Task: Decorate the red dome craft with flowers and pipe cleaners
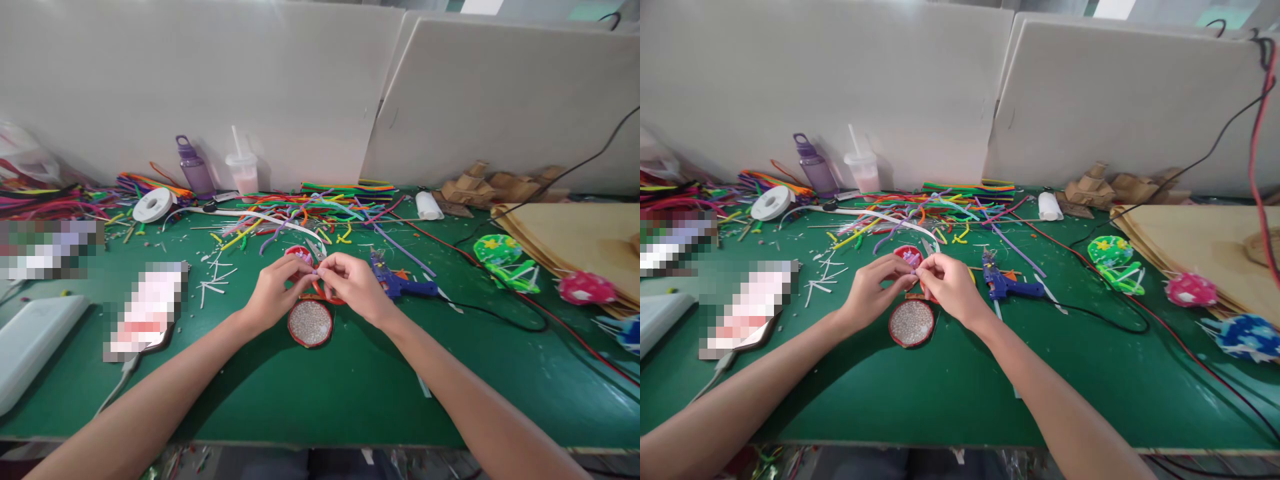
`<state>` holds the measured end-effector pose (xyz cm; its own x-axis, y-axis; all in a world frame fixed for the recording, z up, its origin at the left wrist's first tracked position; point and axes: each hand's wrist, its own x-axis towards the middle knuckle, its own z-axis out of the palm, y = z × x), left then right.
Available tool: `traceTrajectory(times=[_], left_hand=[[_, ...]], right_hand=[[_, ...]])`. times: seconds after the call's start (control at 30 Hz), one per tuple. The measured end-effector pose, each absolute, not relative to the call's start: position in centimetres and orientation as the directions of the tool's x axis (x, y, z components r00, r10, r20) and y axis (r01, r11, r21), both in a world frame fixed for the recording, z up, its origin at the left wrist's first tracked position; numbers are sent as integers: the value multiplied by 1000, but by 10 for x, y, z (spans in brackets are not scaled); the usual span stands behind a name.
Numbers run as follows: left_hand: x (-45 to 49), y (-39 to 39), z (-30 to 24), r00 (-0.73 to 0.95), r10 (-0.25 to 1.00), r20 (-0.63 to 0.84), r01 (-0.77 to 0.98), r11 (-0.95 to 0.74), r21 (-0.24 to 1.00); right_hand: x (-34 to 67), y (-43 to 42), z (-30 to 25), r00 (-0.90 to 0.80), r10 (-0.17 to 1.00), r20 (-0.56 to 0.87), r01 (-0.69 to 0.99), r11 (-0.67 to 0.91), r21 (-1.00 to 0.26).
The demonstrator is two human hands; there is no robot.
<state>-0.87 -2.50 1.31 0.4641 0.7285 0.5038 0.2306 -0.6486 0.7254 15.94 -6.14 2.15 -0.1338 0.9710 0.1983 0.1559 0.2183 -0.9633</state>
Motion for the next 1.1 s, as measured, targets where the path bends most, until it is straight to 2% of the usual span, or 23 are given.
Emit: traceTrajectory(times=[0.07, 0.13, 0.23, 0.3, 0.37, 0.4, 0.47, 0.5, 0.57, 0.6, 0.7, 0.8, 0.9, 1.0, 1.1], left_hand=[[-8, -24, 16, 511, 802, 310, 129, -428, 894], [-8, -23, 17, 590, 798, 122, -6, -147, 989], [-9, -20, 17, 683, 728, -57, -138, 206, 969], [-9, -20, 17, 730, 672, -129, -149, 340, 928], [-8, -21, 17, 723, 677, -134, -129, 323, 937], [-8, -22, 17, 683, 724, -99, -115, 241, 964], [-7, -24, 17, 555, 828, 83, -38, -74, 997], [-7, -25, 17, 497, 840, 219, 29, -268, 963], [-8, -25, 15, 452, 758, 471, 169, -591, 789], [-10, -25, 14, 455, 697, 554, 217, -690, 690], [-13, -24, 11, 460, 586, 667, 282, -809, 517], [-13, -25, 11, 455, 596, 662, 280, -801, 528], [-9, -29, 15, 436, 711, 552, 207, -676, 707], [-4, -33, 18, 471, 822, 319, -42, -340, 939], [-1, -34, 18, 566, 818, 103, -259, 59, 964]], right_hand=[[159, -63, 23, -124, 954, 274, 238, 297, -925], [159, -65, 23, -139, 916, 376, 329, 401, -855], [161, -66, 21, -212, 829, 518, 418, 556, -719], [162, -66, 19, -257, 773, 580, 446, 627, -639], [163, -65, 19, -255, 762, 596, 459, 638, -618], [163, -65, 19, -232, 781, 580, 455, 614, -645], [162, -64, 20, -157, 852, 499, 408, 516, -753], [161, -63, 21, -123, 890, 439, 360, 452, -816], [159, -63, 21, -99, 944, 315, 240, 330, -913], [158, -62, 21, -106, 958, 267, 183, 283, -941], [156, -61, 20, -145, 969, 200, 85, 214, -973], [155, -61, 19, -139, 969, 204, 75, 216, -974], [153, -63, 19, -118, 958, 262, 112, 275, -955], [150, -66, 18, -115, 933, 341, 126, 354, -927], [150, -67, 17, -114, 897, 426, 187, 441, -878]])
